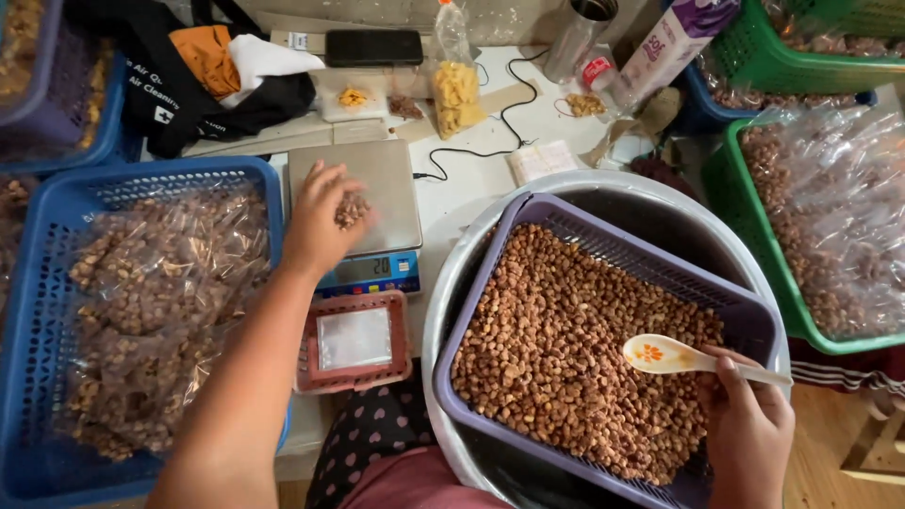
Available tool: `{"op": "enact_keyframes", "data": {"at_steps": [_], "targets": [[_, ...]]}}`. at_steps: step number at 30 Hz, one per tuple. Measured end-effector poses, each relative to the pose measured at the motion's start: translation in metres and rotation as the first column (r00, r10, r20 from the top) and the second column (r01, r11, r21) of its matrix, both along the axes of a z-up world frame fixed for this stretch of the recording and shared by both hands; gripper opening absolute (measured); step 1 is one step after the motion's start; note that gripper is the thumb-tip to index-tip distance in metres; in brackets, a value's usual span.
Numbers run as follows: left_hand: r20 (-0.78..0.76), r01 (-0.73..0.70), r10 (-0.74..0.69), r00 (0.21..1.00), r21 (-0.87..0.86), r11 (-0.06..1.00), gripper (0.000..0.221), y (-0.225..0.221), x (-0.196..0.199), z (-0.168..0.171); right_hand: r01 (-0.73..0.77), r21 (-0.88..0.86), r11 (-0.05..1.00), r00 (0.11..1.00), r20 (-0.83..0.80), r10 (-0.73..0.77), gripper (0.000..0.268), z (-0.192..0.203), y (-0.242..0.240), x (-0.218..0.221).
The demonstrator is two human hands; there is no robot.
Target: Portioning roasted peanuts into small plastic bags using a scoop and weighing them on a digital scale.
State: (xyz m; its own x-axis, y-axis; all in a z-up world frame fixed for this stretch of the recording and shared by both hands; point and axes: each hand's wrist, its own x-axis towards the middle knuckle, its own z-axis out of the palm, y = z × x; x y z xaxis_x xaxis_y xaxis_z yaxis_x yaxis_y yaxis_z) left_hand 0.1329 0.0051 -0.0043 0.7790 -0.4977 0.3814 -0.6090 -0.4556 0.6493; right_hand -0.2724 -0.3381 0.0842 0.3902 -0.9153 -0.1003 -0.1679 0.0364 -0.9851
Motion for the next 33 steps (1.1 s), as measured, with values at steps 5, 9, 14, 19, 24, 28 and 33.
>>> {"op": "enact_keyframes", "data": {"at_steps": [5,9,14,19,24,28,33], "targets": [[0.354,-0.049,-0.015,0.935,0.170,0.984,0.015,0.004,-0.022,-0.002,-0.045,0.007,0.999,0.999,0.016,0.045,0.014,-0.022,-0.004,-0.005],[-0.421,-0.085,-0.113,0.900,-0.423,0.902,0.011,-0.025,-0.086,0.063,-0.089,0.013,0.996,0.996,-0.020,0.089,0.018,-0.015,0.009,0.001],[-0.767,-0.266,-0.391,0.509,-0.572,0.776,0.040,-0.077,-0.148,0.066,-0.103,0.043,0.994,0.995,0.014,0.103,0.018,-0.022,0.008,-0.001],[-0.543,-0.308,-0.839,-0.016,-0.796,0.521,0.043,-0.111,-0.206,0.045,-0.075,0.026,0.997,0.997,0.001,0.075,0.018,-0.018,0.010,-0.009],[-0.574,-0.246,-0.798,-0.186,-0.759,0.603,0.042,-0.120,-0.223,0.050,-0.045,0.073,0.996,0.997,0.062,0.041,0.018,-0.016,0.009,-0.018],[-0.641,-0.207,-0.745,-0.186,-0.716,0.667,0.043,-0.126,-0.220,0.045,-0.037,0.053,0.998,0.998,0.047,0.035,0.018,-0.017,0.008,-0.023],[-0.712,-0.181,-0.607,-0.354,-0.585,0.791,0.038,-0.125,-0.223,0.046,-0.069,0.050,0.996,0.992,0.105,0.063,0.019,-0.022,0.004,-0.024]]}}
